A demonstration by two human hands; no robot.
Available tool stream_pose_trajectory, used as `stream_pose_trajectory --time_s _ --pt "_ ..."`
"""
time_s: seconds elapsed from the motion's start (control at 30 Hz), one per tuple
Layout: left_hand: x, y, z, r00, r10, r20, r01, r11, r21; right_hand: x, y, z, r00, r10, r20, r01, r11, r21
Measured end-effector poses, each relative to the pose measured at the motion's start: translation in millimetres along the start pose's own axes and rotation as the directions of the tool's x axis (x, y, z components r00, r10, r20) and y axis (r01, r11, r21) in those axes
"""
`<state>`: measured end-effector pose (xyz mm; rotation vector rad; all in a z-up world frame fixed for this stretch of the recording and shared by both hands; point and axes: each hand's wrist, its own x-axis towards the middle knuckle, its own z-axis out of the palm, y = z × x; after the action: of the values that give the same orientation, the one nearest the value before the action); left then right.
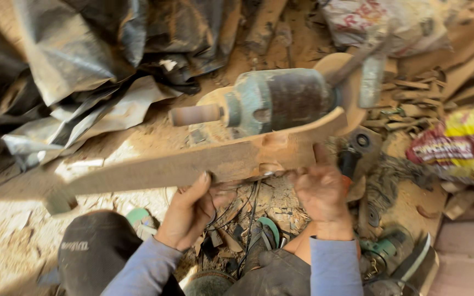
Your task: The person shapes a wooden piece by pressing it against a rotating drum sander, then switches to a handheld angle grinder to smooth the surface. The person holds and repositions the wood repeatedly while sanding.
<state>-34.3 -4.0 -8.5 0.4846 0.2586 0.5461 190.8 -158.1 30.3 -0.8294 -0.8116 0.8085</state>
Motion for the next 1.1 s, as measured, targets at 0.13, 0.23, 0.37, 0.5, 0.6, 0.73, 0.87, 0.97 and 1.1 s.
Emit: stream_pose_trajectory --time_s 0.13,0.23,0.37,0.5,0.6,0.73,0.87,0.97,1.1 --pt "7.7 -17.2 32.1 0.988 -0.149 0.042 0.15 0.989 -0.017 -12.4 11.9 -3.0 0.996 -0.015 -0.082 0.012 0.999 -0.045" --pt "14.7 -18.5 49.2 0.952 -0.285 0.11 0.275 0.957 0.094 -14.3 9.9 -6.8 0.97 -0.12 -0.213 0.116 0.993 -0.035" --pt "-0.9 -19.7 64.8 0.837 -0.547 -0.005 0.358 0.542 0.76 -7.2 -11.7 -17.2 0.901 -0.26 -0.348 0.241 0.966 -0.098" --pt "-7.4 -27.7 63.5 0.921 0.029 0.388 -0.389 0.118 0.914 -6.9 -22.2 -24.1 0.906 -0.258 -0.336 0.201 0.96 -0.196" --pt "3.1 -32.8 59.1 0.835 0.246 0.492 -0.434 -0.256 0.864 -7.8 -18.0 -20.0 0.924 -0.2 -0.326 0.124 0.963 -0.239" --pt "-0.4 -45.3 60.0 0.986 0.062 0.154 -0.166 0.285 0.944 -8.4 -11.0 -10.2 0.945 -0.13 -0.3 0.066 0.975 -0.214" --pt "-2.2 -51.7 54.9 0.992 -0.12 0.045 0.04 0.623 0.781 -13.0 -9.5 -6.4 0.963 -0.03 -0.269 0.005 0.996 -0.092" --pt "2.1 -56.6 50.0 0.995 -0.09 0.046 0.029 0.688 0.725 -15.8 -4.7 -8.0 0.971 -0.023 -0.237 0.005 0.997 -0.08" --pt "5.1 -57.6 45.6 0.996 -0.074 0.047 0.023 0.743 0.669 -16.2 2.2 -11.8 0.986 -0.06 -0.155 0.051 0.997 -0.058"
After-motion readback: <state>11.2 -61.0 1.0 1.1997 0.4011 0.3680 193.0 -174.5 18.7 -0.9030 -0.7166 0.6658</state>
